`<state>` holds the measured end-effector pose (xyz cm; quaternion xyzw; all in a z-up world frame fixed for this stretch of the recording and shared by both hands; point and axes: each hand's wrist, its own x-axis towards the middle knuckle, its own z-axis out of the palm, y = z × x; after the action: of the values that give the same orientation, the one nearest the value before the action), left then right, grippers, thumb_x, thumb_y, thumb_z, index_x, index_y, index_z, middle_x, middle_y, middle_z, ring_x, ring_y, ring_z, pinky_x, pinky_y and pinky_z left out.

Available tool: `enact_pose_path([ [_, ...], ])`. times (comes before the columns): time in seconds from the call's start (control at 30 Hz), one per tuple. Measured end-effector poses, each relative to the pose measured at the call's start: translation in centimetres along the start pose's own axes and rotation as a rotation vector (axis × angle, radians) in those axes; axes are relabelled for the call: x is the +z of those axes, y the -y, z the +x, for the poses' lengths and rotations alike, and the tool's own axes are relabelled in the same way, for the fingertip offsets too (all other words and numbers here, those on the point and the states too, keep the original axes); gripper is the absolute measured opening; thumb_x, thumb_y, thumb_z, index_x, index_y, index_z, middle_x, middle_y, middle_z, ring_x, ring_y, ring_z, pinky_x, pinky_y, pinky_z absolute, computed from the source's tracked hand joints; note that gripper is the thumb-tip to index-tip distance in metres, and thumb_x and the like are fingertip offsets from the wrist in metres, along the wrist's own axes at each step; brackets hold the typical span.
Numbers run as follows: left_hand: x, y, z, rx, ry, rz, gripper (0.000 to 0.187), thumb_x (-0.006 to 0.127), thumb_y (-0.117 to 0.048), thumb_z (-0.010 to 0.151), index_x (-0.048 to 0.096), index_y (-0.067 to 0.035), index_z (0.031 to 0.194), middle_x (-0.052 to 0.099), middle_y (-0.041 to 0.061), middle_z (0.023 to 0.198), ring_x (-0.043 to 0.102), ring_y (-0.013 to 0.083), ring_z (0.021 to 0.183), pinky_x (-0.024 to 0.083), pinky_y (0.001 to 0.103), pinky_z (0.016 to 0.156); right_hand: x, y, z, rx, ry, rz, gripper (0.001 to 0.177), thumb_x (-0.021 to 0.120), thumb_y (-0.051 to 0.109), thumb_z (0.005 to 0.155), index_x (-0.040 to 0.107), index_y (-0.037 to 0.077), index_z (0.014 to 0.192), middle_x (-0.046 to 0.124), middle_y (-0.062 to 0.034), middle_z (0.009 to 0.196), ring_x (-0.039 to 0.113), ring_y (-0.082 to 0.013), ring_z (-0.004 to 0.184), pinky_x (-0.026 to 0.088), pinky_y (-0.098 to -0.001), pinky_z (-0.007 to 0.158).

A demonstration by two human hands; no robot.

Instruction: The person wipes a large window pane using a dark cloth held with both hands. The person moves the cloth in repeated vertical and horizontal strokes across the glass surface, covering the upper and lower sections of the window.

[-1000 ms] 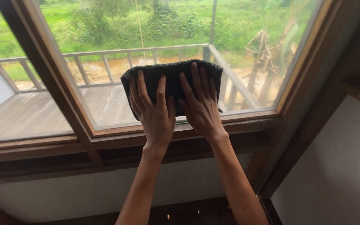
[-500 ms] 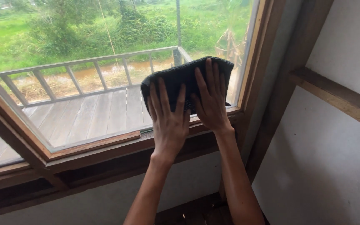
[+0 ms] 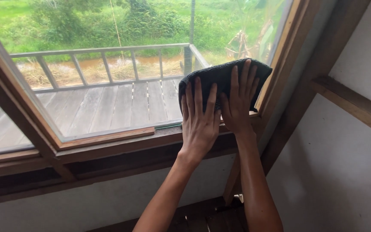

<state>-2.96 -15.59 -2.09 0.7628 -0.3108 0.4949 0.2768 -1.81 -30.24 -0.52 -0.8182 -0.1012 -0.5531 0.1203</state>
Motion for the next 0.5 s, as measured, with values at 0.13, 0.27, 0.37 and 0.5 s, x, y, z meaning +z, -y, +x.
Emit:
enact_pose_path([
  [0.13, -2.6, 1.6, 0.3, -0.043, 0.001, -0.082, 0.067, 0.049, -0.030, 0.104, 0.024, -0.020, 0.165, 0.008, 0.023, 0.171, 0.008, 0.0503, 0.157, 0.020, 0.065, 0.122, 0.9, 2.9, 0.9, -0.026, -0.016, 0.020, 0.068, 0.038, 0.041, 0.111, 0.014, 0.012, 0.168, -0.006, -0.0176, 0.172, -0.010, -0.0443, 0.156, -0.001, -0.0642, 0.123],
  [0.27, -5.5, 4.6, 0.3, -0.077, -0.046, -0.018, 0.068, 0.051, -0.033, 0.106, 0.022, -0.020, 0.166, 0.003, 0.021, 0.172, 0.003, 0.0495, 0.157, 0.018, 0.067, 0.123, 2.7, 6.9, 1.8, -0.060, 0.003, 0.030, 0.069, 0.041, 0.038, 0.110, 0.013, 0.014, 0.169, -0.007, -0.0163, 0.173, -0.010, -0.0441, 0.157, 0.000, -0.0651, 0.123],
  [0.37, -8.1, 7.1, 0.0, -0.103, -0.086, 0.041, 0.066, 0.048, -0.034, 0.108, 0.021, -0.020, 0.166, 0.000, 0.019, 0.172, 0.002, 0.0481, 0.158, 0.017, 0.067, 0.123, 3.6, 11.1, 2.3, -0.092, 0.008, 0.047, 0.069, 0.042, 0.038, 0.110, 0.015, 0.014, 0.169, -0.004, -0.0171, 0.173, -0.007, -0.0452, 0.157, 0.001, -0.0661, 0.123],
  [0.5, -11.7, 10.7, -0.9, -0.119, -0.106, 0.144, 0.064, 0.046, -0.025, 0.108, 0.022, -0.019, 0.166, 0.001, 0.019, 0.172, 0.002, 0.0473, 0.158, 0.017, 0.065, 0.123, 6.2, 15.7, 2.6, -0.138, 0.005, 0.082, 0.068, 0.047, 0.036, 0.108, 0.020, 0.016, 0.168, -0.001, -0.0181, 0.172, -0.004, -0.0464, 0.157, 0.001, -0.0669, 0.121],
])
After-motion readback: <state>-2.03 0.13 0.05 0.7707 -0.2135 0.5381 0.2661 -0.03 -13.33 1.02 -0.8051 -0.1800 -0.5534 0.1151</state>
